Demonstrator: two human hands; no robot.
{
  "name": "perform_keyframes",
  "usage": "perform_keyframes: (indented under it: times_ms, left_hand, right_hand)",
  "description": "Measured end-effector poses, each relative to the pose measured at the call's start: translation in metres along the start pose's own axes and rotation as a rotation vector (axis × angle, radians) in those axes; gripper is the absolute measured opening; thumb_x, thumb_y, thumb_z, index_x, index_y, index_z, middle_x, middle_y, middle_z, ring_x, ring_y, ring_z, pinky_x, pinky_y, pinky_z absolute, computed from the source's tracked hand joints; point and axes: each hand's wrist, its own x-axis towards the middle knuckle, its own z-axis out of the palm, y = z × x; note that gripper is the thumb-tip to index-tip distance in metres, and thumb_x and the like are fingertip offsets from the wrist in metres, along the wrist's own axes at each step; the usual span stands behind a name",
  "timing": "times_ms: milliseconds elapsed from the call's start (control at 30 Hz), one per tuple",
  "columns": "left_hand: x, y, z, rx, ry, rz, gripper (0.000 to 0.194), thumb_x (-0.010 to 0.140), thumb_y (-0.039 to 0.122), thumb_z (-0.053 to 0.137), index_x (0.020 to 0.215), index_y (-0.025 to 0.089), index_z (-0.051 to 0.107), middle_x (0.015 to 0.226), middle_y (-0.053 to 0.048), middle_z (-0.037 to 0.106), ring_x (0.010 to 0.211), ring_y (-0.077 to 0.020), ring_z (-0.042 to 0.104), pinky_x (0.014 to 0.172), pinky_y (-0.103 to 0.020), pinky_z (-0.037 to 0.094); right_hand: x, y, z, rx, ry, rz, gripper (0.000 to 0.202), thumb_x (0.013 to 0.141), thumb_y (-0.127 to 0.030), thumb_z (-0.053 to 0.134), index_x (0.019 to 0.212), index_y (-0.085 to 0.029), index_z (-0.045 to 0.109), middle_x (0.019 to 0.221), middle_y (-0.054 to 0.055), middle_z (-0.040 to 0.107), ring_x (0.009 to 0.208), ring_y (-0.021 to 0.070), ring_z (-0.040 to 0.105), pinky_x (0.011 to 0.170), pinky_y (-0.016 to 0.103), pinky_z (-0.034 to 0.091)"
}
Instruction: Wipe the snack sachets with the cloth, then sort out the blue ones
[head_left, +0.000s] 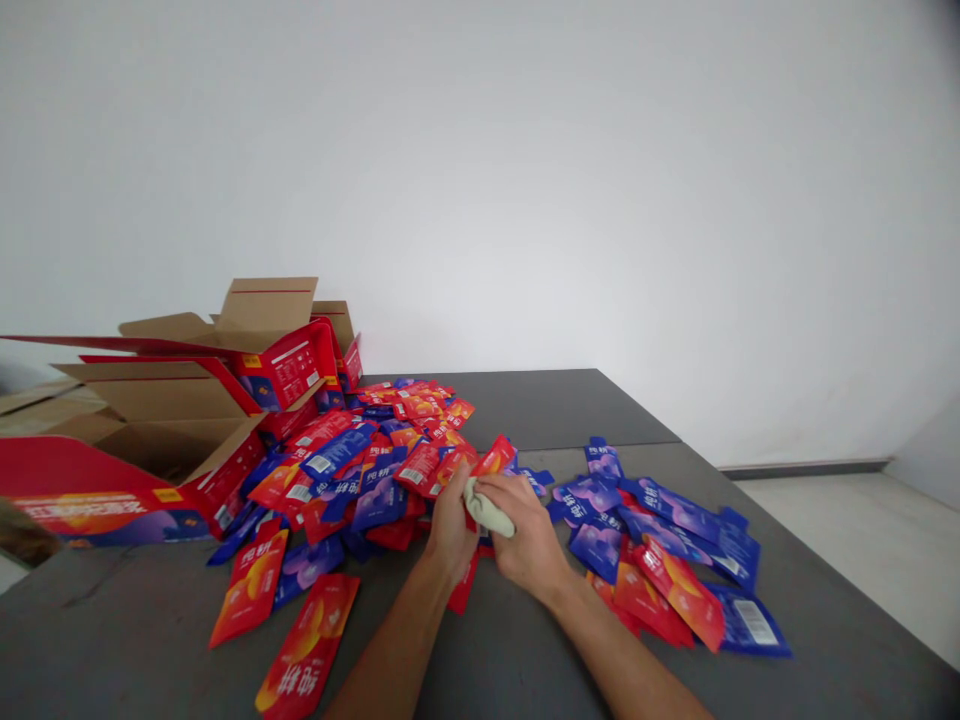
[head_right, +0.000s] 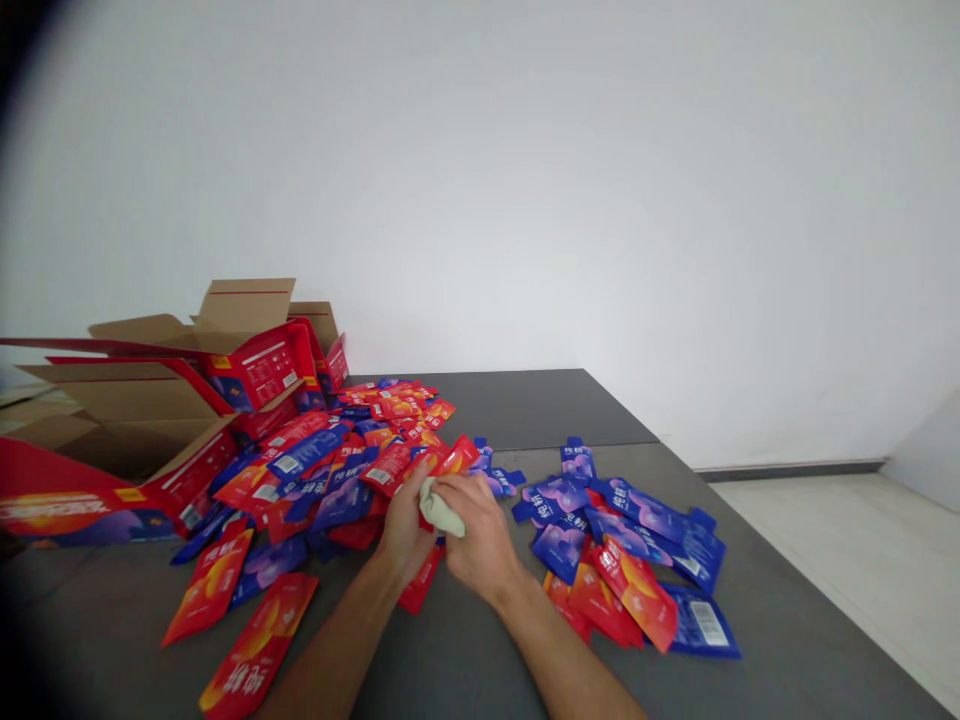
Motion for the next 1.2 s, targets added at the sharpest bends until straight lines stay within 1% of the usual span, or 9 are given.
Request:
perform_keyframes:
  times_ms: [167,267,433,533,700,833,967,1067,1200]
  left_hand:
    - [-0.007,0.004,0.003,0.156,0.048,-0.011,0.029,0.081,0.034,0.07,0.106,0.019,0.072,0.091,-0.003,0.076,0.085,-0.0193,0.07,0.081,-0.031,0.052]
    - [-0.011,0.001,0.003,0.196,0.153,-0.104,0.035,0.08,0.037,0.07,0.11,0.021,0.072,0.092,-0.004,0.077,0.087,-0.0213,0.071,0.08,-0.033,0.052]
    - [-0.005,0.0,0.001,0.119,0.032,-0.001,0.019,0.075,0.031,0.07,0.086,0.016,0.072,0.073,-0.002,0.072,0.072,-0.0183,0.069,0.073,-0.03,0.053]
    - [0.002,0.006,-0.006,0.197,-0.061,0.038,0.02,0.077,0.033,0.065,0.084,0.016,0.072,0.075,-0.003,0.072,0.08,-0.0206,0.07,0.078,-0.031,0.054]
    - [0.006,0.017,-0.015,0.807,-0.104,0.429,0.039,0.087,0.031,0.055,0.124,0.022,0.067,0.133,-0.007,0.065,0.128,-0.0245,0.055,0.11,-0.039,0.04]
    - [0.013,0.017,-0.023,1.465,-0.054,0.798,0.044,0.088,0.028,0.055,0.131,0.02,0.062,0.143,-0.011,0.055,0.137,-0.0289,0.045,0.117,-0.049,0.03]
    - [0.019,0.012,-0.031,1.905,0.035,0.858,0.036,0.089,0.022,0.052,0.12,0.016,0.067,0.139,-0.016,0.057,0.135,-0.0335,0.045,0.115,-0.053,0.031]
    - [0.014,0.003,-0.025,2.057,0.083,0.875,0.03,0.087,0.022,0.054,0.111,0.017,0.071,0.136,-0.016,0.059,0.138,-0.0371,0.04,0.116,-0.058,0.025]
    - [0.004,-0.02,0.001,2.025,-0.078,0.892,0.032,0.088,0.02,0.051,0.113,0.017,0.071,0.137,-0.015,0.059,0.142,-0.0354,0.035,0.12,-0.056,0.018]
  right_hand:
    - [0.003,0.012,-0.015,-0.162,0.172,0.128,0.043,0.088,-0.007,0.048,0.124,-0.024,0.063,0.126,0.009,0.065,0.116,0.0257,0.056,0.099,0.045,0.045]
    - [0.006,0.018,-0.025,-0.249,0.231,0.171,0.039,0.09,-0.01,0.049,0.123,-0.023,0.064,0.125,0.009,0.066,0.117,0.0262,0.056,0.099,0.045,0.044]
    - [0.004,0.005,-0.013,-0.166,0.05,0.081,0.048,0.081,-0.002,0.049,0.122,-0.023,0.065,0.125,0.007,0.066,0.111,0.0238,0.058,0.095,0.04,0.044]
    - [0.002,-0.009,0.001,-0.077,-0.1,0.06,0.051,0.073,0.001,0.051,0.115,-0.023,0.066,0.122,0.006,0.067,0.107,0.0227,0.059,0.093,0.037,0.045]
    - [0.004,-0.011,-0.004,-0.114,-0.137,0.18,0.048,0.069,0.005,0.049,0.105,-0.022,0.066,0.112,0.004,0.07,0.104,0.0216,0.059,0.092,0.035,0.041]
    - [0.009,0.0,-0.021,-0.276,-0.096,0.343,0.041,0.07,0.005,0.05,0.095,-0.021,0.067,0.105,0.004,0.071,0.1,0.0217,0.06,0.09,0.033,0.039]
    - [0.012,0.005,-0.039,-0.421,-0.084,0.445,0.041,0.068,0.005,0.051,0.094,-0.021,0.069,0.101,0.005,0.072,0.095,0.0222,0.061,0.086,0.03,0.039]
    - [0.006,0.006,-0.055,-0.497,-0.093,0.519,0.041,0.068,0.004,0.051,0.093,-0.021,0.071,0.099,0.006,0.073,0.093,0.0227,0.062,0.083,0.028,0.039]
    - [-0.013,0.013,-0.079,-0.591,-0.051,0.666,0.043,0.069,0.002,0.054,0.101,-0.02,0.072,0.1,0.008,0.074,0.091,0.0238,0.064,0.076,0.027,0.04]
